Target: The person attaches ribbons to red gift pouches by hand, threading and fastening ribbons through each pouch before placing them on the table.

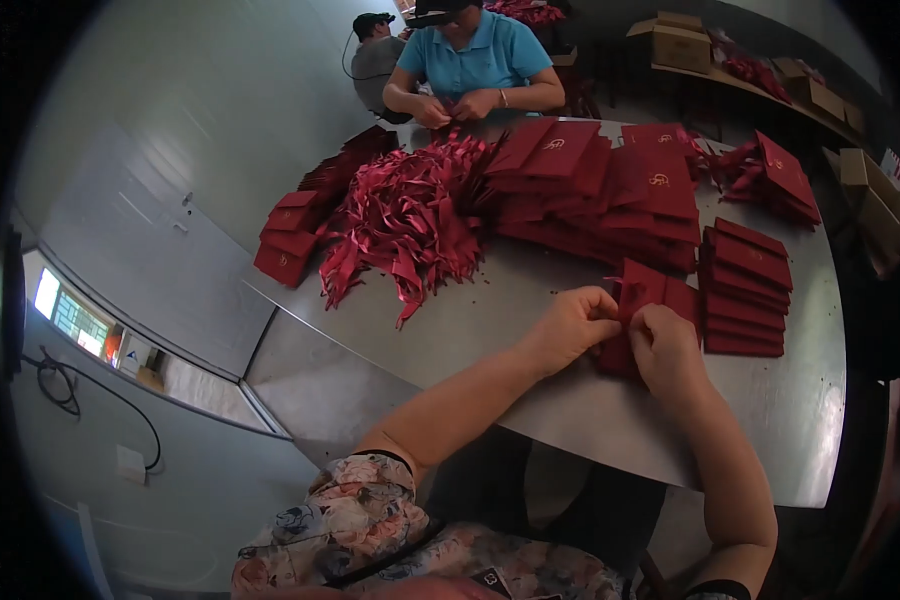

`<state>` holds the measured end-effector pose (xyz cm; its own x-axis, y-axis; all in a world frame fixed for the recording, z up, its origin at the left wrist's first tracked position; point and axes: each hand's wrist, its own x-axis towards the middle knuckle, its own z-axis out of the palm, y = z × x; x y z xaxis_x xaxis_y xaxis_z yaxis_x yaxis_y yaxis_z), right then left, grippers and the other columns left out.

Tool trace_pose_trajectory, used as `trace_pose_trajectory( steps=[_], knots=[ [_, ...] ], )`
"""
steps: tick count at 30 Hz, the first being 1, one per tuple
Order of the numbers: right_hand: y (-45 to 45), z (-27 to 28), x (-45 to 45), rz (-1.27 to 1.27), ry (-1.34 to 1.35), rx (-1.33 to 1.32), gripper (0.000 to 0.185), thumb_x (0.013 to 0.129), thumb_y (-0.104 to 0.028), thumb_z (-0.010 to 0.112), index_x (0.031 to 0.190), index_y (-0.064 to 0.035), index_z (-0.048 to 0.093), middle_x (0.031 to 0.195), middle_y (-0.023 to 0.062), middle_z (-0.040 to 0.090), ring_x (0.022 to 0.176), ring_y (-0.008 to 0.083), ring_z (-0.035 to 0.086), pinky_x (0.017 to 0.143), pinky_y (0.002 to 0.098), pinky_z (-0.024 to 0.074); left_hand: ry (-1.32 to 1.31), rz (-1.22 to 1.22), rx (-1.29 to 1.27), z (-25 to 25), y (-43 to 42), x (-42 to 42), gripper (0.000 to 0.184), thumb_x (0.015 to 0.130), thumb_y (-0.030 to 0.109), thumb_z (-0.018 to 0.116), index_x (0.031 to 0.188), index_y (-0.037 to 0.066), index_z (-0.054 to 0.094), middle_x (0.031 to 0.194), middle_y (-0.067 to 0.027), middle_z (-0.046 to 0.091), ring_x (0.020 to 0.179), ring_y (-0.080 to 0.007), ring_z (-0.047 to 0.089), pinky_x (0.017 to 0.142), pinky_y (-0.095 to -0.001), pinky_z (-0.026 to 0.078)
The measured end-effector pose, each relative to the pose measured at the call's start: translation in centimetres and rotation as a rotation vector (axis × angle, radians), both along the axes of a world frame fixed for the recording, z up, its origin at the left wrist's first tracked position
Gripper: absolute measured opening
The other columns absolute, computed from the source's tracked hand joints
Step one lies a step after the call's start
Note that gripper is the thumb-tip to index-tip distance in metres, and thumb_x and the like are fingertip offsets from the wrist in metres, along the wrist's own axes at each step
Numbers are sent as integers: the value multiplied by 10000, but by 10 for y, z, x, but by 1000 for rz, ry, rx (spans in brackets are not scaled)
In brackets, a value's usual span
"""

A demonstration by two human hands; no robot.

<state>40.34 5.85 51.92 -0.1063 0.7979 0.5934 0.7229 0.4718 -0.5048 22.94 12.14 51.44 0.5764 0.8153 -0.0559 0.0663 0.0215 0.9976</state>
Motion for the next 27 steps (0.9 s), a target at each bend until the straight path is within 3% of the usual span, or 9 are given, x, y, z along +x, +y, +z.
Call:
trace_pose_trajectory(
  steps=[2,5,10,12,15,22,27],
  knots=[
    [-9,19,-5,59,425,-613,34,858,36,599,873,13,579,694,62,593,578,112,564,531,261,462,-101,-45,-79,-3,3,-1,226,822,-3,679,1026,36,591,864,-27,643,721,-82,589,627,-224,475],
    [-6,11,-6,58,441,-584,39,874,24,608,866,-1,578,694,12,576,550,61,530,500,220,440,-222,-125,-141,-13,7,-2,307,772,-53,668,1045,44,565,902,-45,643,783,-109,606,673,-249,487],
    [-3,9,-8,22,399,-463,49,879,41,589,880,-8,586,699,16,576,585,70,532,529,228,436,-297,-123,-163,-13,5,2,360,718,-100,634,1040,40,556,907,-55,633,814,-136,608,728,-269,493],
    [-2,9,-13,14,372,-429,62,881,50,582,880,-12,589,704,19,576,604,72,535,542,234,434,-228,-84,0,-16,6,2,399,722,-66,626,1105,18,551,966,-66,644,891,-134,607,768,-260,490],
    [5,3,-14,63,378,-448,68,896,44,572,904,-22,589,724,7,578,618,66,534,553,224,429,-169,33,88,-16,6,0,373,710,-34,626,1078,-5,568,937,-81,657,862,-144,610,753,-274,494],
    [23,-6,-3,114,715,-585,24,925,-31,565,939,-42,582,756,-7,573,606,64,520,563,206,429,-224,135,157,-24,14,2,298,707,5,646,1001,-25,605,863,-93,670,788,-155,614,710,-299,504],
    [32,-14,-2,172,863,-594,34,926,-42,573,957,-39,584,757,0,581,597,75,529,557,211,440,-94,252,292,-17,15,-2,239,740,57,670,956,-38,631,847,-104,682,794,-160,633,708,-313,511]
  ],
)
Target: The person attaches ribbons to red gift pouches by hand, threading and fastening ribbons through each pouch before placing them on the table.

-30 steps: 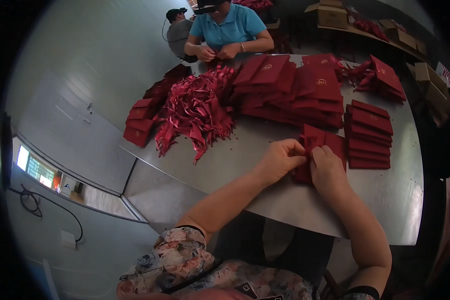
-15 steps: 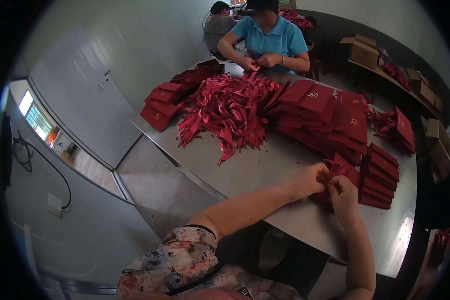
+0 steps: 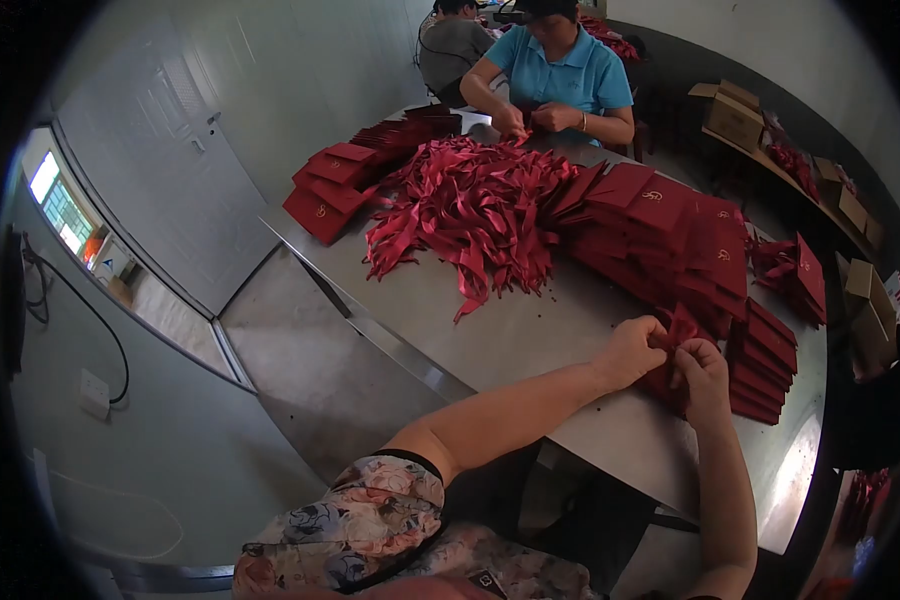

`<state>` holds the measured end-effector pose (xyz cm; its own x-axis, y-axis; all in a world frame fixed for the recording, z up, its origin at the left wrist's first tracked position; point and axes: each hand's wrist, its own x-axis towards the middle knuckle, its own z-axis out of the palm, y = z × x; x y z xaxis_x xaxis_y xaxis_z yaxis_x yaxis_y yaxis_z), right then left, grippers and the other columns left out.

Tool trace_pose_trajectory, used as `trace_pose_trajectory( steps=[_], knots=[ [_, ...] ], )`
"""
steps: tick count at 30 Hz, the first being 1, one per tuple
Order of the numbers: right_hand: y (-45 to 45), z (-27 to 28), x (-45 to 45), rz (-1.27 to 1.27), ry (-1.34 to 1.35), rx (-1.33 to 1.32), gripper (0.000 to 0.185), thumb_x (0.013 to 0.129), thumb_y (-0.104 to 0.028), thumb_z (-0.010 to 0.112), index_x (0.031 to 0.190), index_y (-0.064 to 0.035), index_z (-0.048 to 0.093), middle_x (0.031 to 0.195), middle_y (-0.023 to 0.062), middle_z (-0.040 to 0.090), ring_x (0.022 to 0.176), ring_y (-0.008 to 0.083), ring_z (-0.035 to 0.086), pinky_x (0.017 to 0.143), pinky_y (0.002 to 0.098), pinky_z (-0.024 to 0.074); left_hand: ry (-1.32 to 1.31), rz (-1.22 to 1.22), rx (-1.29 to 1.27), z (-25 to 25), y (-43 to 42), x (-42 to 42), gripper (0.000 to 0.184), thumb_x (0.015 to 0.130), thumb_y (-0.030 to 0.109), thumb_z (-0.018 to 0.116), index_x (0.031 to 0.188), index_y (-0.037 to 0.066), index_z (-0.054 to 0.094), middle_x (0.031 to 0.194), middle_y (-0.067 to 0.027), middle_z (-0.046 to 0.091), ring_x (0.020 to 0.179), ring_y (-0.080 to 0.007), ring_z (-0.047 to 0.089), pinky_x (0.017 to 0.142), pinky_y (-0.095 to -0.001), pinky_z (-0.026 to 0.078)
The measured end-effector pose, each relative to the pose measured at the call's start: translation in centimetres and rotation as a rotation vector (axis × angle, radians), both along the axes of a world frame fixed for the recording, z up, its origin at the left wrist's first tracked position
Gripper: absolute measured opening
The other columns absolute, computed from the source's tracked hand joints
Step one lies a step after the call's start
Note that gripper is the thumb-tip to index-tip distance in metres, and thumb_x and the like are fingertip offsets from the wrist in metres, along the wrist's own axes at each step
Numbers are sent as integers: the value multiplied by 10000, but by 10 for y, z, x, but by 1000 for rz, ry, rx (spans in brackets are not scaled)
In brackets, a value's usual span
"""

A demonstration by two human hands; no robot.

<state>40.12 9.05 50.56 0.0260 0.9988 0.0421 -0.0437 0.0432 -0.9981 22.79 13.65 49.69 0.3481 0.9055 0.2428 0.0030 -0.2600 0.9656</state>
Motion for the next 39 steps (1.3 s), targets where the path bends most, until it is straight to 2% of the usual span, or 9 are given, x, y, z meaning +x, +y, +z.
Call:
trace_pose_trajectory(
  steps=[5,7,9,19,22,24,27,34,39],
  knots=[
    [-5,1,-6,-83,26,1,41,919,-55,596,950,-28,599,705,-2,570,581,75,524,544,218,433,14,-24,-6,-8,10,-3,241,793,72,674,1005,-40,653,876,-91,689,812,-157,641,738,-305,513],
    [-10,8,-6,-85,-130,65,46,922,-65,595,930,-23,611,735,-3,578,596,65,518,547,213,425,-173,-219,-388,7,8,-9,249,819,28,649,1061,-31,654,919,-66,687,824,-131,633,738,-272,504],
    [-17,18,-5,-110,-250,20,61,918,-67,614,937,-10,622,749,-4,589,600,60,523,548,211,423,-287,-299,-454,19,2,-14,301,788,-50,634,1089,-39,639,926,-63,678,838,-127,629,718,-260,509],
    [-25,19,-5,-99,-392,158,64,892,-23,654,951,-4,638,781,-3,608,628,45,523,572,209,449,-141,-287,-442,21,4,-16,331,805,-54,661,1132,-13,633,953,-31,674,800,-90,610,659,-215,467],
    [-23,13,-5,-83,-568,325,80,869,-16,661,943,4,638,797,47,638,647,117,582,609,258,481,-142,-288,-439,20,2,-15,333,805,-53,662,1134,-13,635,951,-32,677,804,-91,613,665,-217,472],
    [-23,15,-7,-129,-728,498,95,830,-9,670,917,10,635,827,120,652,706,221,633,657,314,498,-144,-286,-434,20,0,-15,332,805,-54,662,1133,-13,638,952,-34,678,805,-91,616,668,-217,476],
    [-27,23,-11,-171,-784,439,94,798,-1,667,884,10,630,844,162,645,765,305,640,687,350,499,-127,-281,-384,24,-3,-14,324,800,-56,661,1121,-10,648,945,-34,679,789,-94,618,668,-219,488],
    [-28,27,-14,-77,-680,353,78,787,9,651,860,9,624,828,163,633,772,329,636,687,366,503,-37,-267,-305,27,-8,-13,310,797,-48,665,1106,-20,665,937,-59,686,794,-107,625,687,-238,511],
    [-29,20,-19,-145,-996,475,102,806,-7,627,899,11,590,885,181,607,776,360,634,676,433,510,-44,-262,-303,24,-10,-10,279,794,-44,660,1072,-30,679,908,-66,695,768,-110,632,680,-242,520]
  ],
)
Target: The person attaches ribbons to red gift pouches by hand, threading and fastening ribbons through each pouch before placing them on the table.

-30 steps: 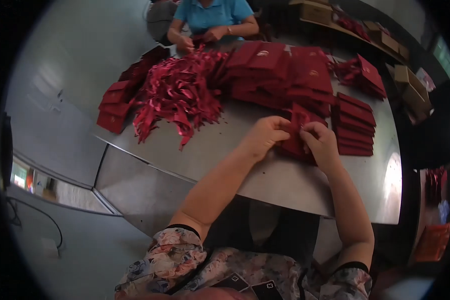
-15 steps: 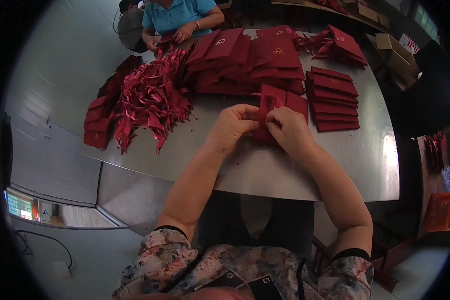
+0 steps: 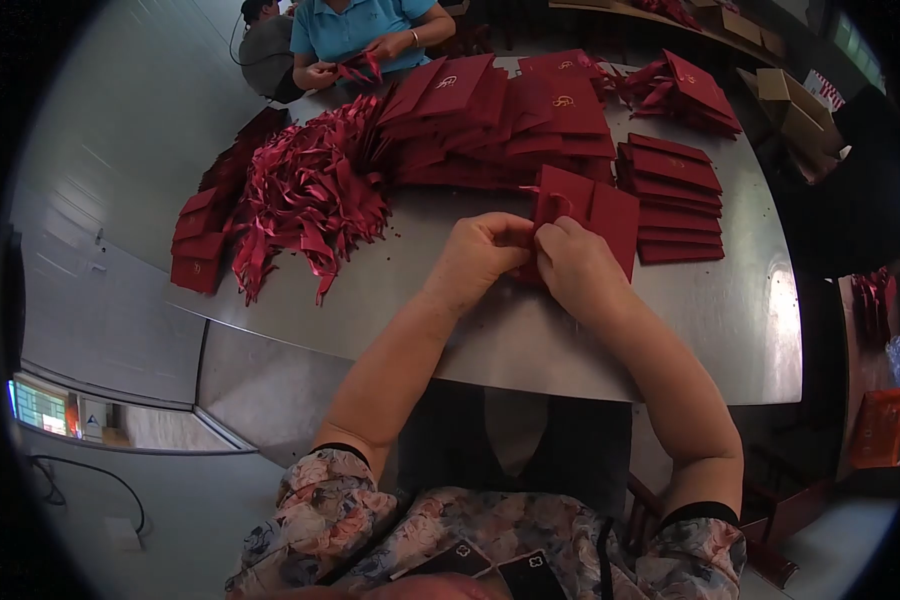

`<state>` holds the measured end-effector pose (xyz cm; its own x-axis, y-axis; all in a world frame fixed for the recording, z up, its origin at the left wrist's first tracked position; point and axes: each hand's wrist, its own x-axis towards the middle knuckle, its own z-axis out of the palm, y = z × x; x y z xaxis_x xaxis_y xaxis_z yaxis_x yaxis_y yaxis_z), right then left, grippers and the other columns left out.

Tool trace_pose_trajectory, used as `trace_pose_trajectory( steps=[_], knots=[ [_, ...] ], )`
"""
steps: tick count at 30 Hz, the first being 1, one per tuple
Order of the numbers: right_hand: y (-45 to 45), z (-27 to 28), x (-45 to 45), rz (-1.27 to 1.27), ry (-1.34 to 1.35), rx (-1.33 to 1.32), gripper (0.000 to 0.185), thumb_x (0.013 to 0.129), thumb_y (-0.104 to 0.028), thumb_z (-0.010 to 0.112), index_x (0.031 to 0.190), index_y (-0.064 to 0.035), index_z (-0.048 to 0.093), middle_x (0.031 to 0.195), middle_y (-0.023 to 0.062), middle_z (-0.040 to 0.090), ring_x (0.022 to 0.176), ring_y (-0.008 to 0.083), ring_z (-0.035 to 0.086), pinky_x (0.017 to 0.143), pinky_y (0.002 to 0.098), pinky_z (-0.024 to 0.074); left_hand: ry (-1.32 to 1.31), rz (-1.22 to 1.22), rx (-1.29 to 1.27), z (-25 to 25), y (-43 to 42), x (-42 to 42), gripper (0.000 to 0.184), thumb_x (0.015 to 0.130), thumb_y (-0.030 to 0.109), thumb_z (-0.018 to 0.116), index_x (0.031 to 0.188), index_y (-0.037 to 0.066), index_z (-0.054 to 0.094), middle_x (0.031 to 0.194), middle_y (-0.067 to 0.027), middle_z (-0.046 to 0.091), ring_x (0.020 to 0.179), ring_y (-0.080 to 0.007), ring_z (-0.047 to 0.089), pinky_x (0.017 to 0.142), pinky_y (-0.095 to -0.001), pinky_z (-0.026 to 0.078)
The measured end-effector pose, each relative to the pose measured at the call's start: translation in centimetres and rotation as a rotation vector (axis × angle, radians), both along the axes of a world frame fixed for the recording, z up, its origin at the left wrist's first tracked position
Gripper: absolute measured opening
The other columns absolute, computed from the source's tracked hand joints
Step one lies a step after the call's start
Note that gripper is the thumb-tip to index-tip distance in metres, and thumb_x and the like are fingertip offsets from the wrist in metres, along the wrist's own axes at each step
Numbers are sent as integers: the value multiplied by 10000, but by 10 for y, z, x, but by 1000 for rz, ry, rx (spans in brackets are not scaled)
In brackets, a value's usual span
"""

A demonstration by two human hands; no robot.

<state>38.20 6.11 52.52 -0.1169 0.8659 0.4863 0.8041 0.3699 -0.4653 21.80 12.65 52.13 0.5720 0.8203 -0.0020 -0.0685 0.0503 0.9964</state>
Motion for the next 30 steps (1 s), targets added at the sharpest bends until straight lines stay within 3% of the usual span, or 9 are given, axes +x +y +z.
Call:
trace_pose_trajectory(
  steps=[6,8,13,16,19,25,30],
  knots=[
    [-8,3,-15,-68,-263,-95,127,816,0,554,940,26,549,903,202,569,772,397,624,696,474,529,92,45,161,-11,0,5,264,780,-44,642,1038,-37,695,892,-96,713,783,-130,655,701,-264,532],
    [-9,6,-18,-69,-304,-120,147,816,-13,563,954,37,558,920,214,580,778,387,639,701,449,544,143,23,195,-14,1,5,241,837,-41,647,1077,-50,667,904,-86,697,778,-136,660,702,-265,543],
    [-8,6,-16,-96,-334,-142,146,818,-36,574,943,38,580,920,213,606,798,373,661,699,432,557,41,-40,5,-3,-3,2,233,862,-7,633,1091,-34,668,920,-85,697,772,-148,663,700,-263,539],
    [0,3,-4,-100,-176,-61,118,815,-21,598,914,41,609,854,197,641,744,326,667,669,408,554,-53,-22,-152,-8,2,2,255,864,-11,618,1115,-11,664,966,-82,695,806,-148,661,694,-258,531],
    [2,14,9,18,650,-472,58,855,-21,666,883,9,624,646,12,578,544,53,537,492,216,458,-149,-15,-253,-9,3,1,266,865,-12,618,1127,5,656,1000,-73,688,855,-141,654,695,-247,518],
    [2,10,11,43,806,-461,83,835,-25,710,866,-40,634,682,-14,595,547,58,549,488,206,446,-159,-111,-312,-5,5,-1,225,870,24,653,1095,19,658,990,-47,680,856,-118,634,697,-236,493],
    [0,7,11,83,714,-408,90,821,-27,731,865,-29,653,693,-15,598,594,63,559,537,213,451,-79,-206,-256,-7,7,-3,230,857,33,672,1087,42,665,947,-19,672,776,-88,596,662,-220,459]
  ],
)
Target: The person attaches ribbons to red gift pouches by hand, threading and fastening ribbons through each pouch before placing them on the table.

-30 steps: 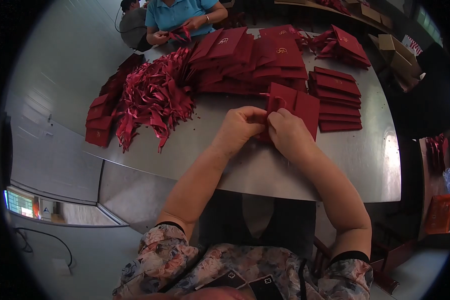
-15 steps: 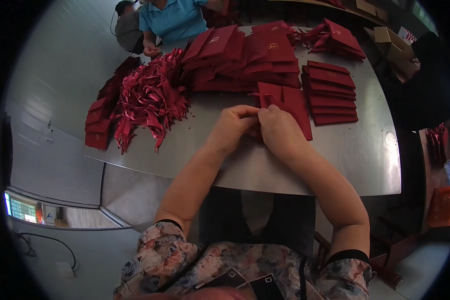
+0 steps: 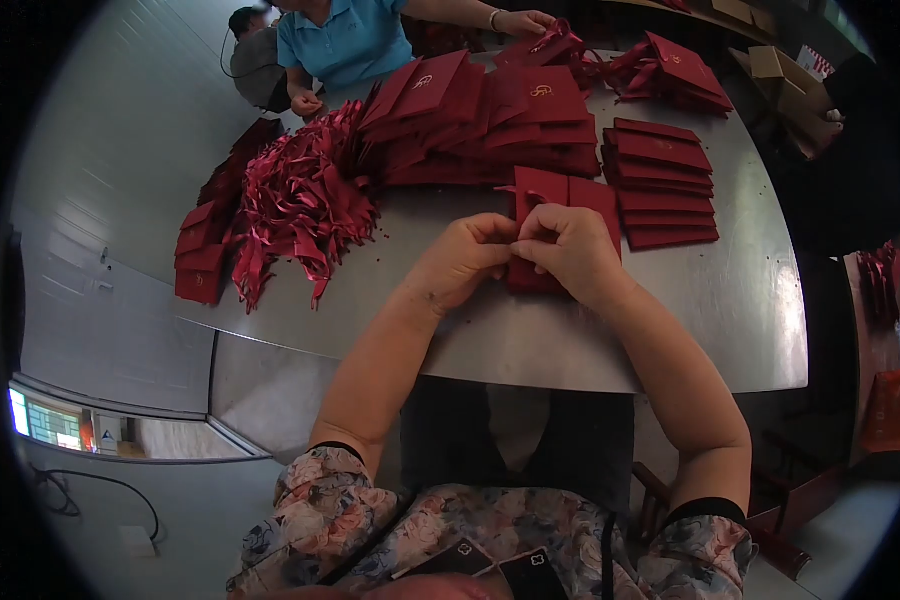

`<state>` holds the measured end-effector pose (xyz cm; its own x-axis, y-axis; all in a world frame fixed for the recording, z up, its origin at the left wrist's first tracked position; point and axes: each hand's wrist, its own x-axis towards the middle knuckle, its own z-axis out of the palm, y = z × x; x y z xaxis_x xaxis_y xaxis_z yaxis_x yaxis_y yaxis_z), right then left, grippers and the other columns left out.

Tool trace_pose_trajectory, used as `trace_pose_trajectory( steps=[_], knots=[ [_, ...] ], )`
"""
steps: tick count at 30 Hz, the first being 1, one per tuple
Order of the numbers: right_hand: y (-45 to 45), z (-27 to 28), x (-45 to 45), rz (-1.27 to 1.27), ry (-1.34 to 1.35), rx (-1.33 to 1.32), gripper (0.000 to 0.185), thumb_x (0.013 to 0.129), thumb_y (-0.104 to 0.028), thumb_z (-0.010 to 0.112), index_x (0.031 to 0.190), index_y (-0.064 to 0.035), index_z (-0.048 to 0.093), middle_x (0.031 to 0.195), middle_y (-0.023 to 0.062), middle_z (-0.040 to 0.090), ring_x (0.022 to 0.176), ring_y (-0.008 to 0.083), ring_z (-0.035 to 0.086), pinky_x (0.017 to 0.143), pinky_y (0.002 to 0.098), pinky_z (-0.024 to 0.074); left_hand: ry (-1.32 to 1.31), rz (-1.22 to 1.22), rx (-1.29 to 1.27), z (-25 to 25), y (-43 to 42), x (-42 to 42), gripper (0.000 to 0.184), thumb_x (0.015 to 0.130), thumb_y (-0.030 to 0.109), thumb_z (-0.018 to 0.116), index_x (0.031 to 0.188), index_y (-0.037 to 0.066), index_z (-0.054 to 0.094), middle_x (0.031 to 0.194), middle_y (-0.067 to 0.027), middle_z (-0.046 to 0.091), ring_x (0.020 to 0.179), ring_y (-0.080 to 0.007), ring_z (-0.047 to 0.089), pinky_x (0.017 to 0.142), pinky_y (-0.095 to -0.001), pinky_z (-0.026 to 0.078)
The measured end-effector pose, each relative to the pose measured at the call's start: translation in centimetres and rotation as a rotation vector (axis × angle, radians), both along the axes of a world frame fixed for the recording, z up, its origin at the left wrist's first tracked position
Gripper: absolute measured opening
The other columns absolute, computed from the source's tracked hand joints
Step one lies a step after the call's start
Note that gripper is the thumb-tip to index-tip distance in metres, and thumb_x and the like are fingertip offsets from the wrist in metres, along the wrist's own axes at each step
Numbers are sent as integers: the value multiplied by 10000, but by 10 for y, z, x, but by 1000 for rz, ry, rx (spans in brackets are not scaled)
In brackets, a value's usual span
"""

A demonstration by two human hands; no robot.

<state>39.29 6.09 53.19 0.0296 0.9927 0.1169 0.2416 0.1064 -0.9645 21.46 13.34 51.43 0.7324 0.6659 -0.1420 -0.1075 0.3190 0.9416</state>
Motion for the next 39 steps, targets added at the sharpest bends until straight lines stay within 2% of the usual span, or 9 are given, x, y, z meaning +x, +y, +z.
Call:
trace_pose_trajectory(
  steps=[4,7,15,19,24,26,28,30,39],
  knots=[
    [-2,4,5,31,-380,400,109,861,-64,705,900,28,664,817,24,624,765,99,595,658,249,478,69,17,88,-4,4,2,222,858,25,656,1079,41,670,913,-5,669,726,-70,575,654,-202,436],
    [-3,32,23,-250,-234,521,156,899,-104,667,954,42,662,923,65,626,853,138,598,735,271,481,79,10,81,-1,5,4,240,867,34,656,1106,28,655,963,-15,675,802,-84,605,722,-221,470],
    [12,-2,58,20,-381,-22,145,877,-117,643,911,25,646,819,75,625,780,157,589,709,303,473,57,-37,109,2,2,4,261,861,5,618,1119,-6,657,977,-13,685,844,-77,616,768,-226,487],
    [17,-16,56,-28,-384,101,108,864,-72,613,906,27,604,757,71,612,727,152,594,662,295,479,99,-48,201,4,1,2,261,843,6,639,1101,-9,671,1004,-19,683,866,-76,611,789,-220,483],
    [15,-7,46,-119,177,-204,154,872,-89,626,974,-46,518,677,21,547,580,89,513,492,247,402,139,-70,243,-3,6,1,184,820,-1,634,994,-5,694,996,-13,665,877,-90,591,784,-231,469],
    [16,-5,43,-114,283,-228,186,872,-138,638,995,-63,520,649,8,517,544,79,464,467,241,356,162,-87,690,-12,14,0,106,817,11,623,910,-19,666,913,-22,625,842,-110,560,752,-262,452],
    [18,-6,45,-108,386,-256,221,873,-187,650,1017,-79,522,622,-6,486,507,69,415,443,234,309,204,-67,730,-9,13,-2,86,820,20,619,889,-24,645,873,-37,594,816,-124,546,736,-279,443],
    [19,-8,54,-169,866,-363,312,860,-278,666,1060,-86,525,588,-25,442,483,72,355,439,230,264,245,-44,765,-5,13,-5,76,822,30,615,867,-30,623,834,-53,564,791,-139,532,719,-295,434],
    [21,-14,42,-196,632,-264,285,866,-182,541,1128,-72,529,628,-10,467,498,88,372,482,260,336,668,-40,996,9,35,-47,107,853,106,662,856,0,651,840,-72,542,756,-195,541,696,-303,428]
  ],
)
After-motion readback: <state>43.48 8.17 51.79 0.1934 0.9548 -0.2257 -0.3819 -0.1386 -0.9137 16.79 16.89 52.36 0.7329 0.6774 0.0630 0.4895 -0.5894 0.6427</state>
